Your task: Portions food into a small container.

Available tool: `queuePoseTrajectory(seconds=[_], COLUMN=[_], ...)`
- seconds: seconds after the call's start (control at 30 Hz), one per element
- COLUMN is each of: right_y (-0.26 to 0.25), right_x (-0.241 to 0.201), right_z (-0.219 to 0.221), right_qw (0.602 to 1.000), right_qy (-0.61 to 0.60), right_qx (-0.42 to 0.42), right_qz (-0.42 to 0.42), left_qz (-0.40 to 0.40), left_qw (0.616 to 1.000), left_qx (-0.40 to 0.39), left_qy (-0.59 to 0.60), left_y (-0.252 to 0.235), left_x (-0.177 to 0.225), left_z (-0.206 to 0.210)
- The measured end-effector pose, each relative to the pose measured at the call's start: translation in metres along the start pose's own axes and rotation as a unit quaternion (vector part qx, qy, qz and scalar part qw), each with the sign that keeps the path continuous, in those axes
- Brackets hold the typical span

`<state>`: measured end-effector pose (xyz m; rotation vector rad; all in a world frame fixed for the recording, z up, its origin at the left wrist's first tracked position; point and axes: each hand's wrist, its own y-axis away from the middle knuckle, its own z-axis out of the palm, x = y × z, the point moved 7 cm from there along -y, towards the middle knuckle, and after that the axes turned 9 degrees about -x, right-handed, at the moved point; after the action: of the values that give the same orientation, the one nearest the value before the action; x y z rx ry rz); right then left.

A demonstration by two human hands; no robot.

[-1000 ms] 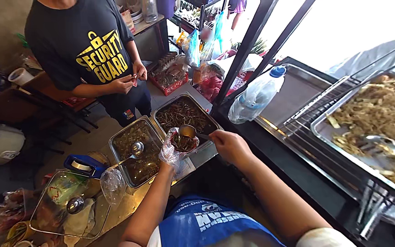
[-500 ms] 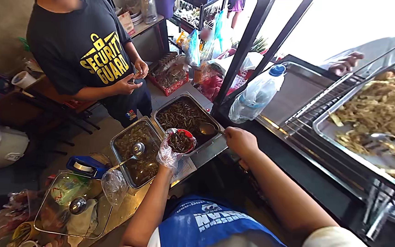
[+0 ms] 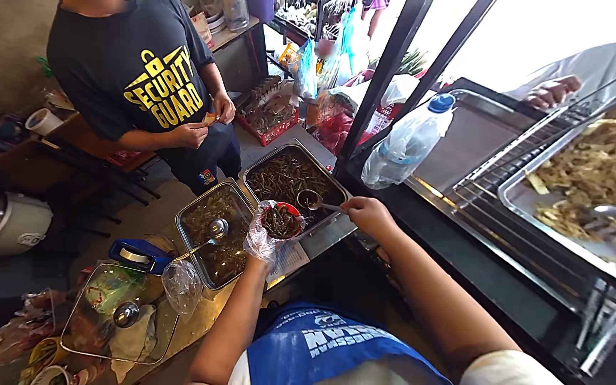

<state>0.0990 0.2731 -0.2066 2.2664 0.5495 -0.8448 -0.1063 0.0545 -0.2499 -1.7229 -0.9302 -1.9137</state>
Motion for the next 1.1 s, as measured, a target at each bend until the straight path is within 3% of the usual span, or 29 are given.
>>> queuePoseTrajectory(seconds=[0.17, 0.3, 0.5, 0.63, 0.73, 0.83, 0.97, 1.03, 1.1], right_y=[0.036, 0.059, 0.088, 0.102, 0.098, 0.086, 0.041, 0.013, -0.009], right_x=[-0.050, -0.077, -0.089, -0.091, -0.080, -0.066, -0.030, -0.006, 0.016], right_z=[-0.014, -0.010, 0.005, 0.011, 0.017, 0.005, -0.012, -0.002, 0.016], right_qw=[0.998, 0.986, 0.914, 0.879, 0.883, 0.912, 0.975, 0.972, 0.947], right_qy=[0.002, 0.092, 0.215, 0.240, 0.245, 0.169, 0.103, 0.161, 0.230], right_qx=[0.011, 0.046, 0.170, 0.211, 0.193, 0.183, 0.101, 0.072, 0.060], right_qz=[-0.056, -0.135, -0.299, -0.355, -0.351, -0.326, -0.171, -0.157, -0.215], left_qz=[-0.006, -0.010, -0.008, -0.003, 0.000, 0.016, 0.028, 0.001, -0.019], left_qw=[0.997, 0.983, 0.974, 0.967, 0.966, 0.971, 0.986, 0.988, 0.987], left_qx=[-0.012, -0.044, -0.063, -0.073, -0.072, -0.082, -0.061, -0.037, -0.057], left_qy=[0.081, 0.179, 0.218, 0.244, 0.248, 0.222, 0.152, 0.147, 0.152], left_y=[-0.001, -0.006, -0.007, -0.011, -0.013, -0.011, -0.008, -0.003, -0.002], left_x=[-0.003, -0.008, -0.006, -0.008, -0.010, 0.002, 0.006, 0.006, 0.008], left_z=[0.012, 0.024, 0.026, 0.023, 0.021, 0.021, 0.014, 0.012, 0.012])
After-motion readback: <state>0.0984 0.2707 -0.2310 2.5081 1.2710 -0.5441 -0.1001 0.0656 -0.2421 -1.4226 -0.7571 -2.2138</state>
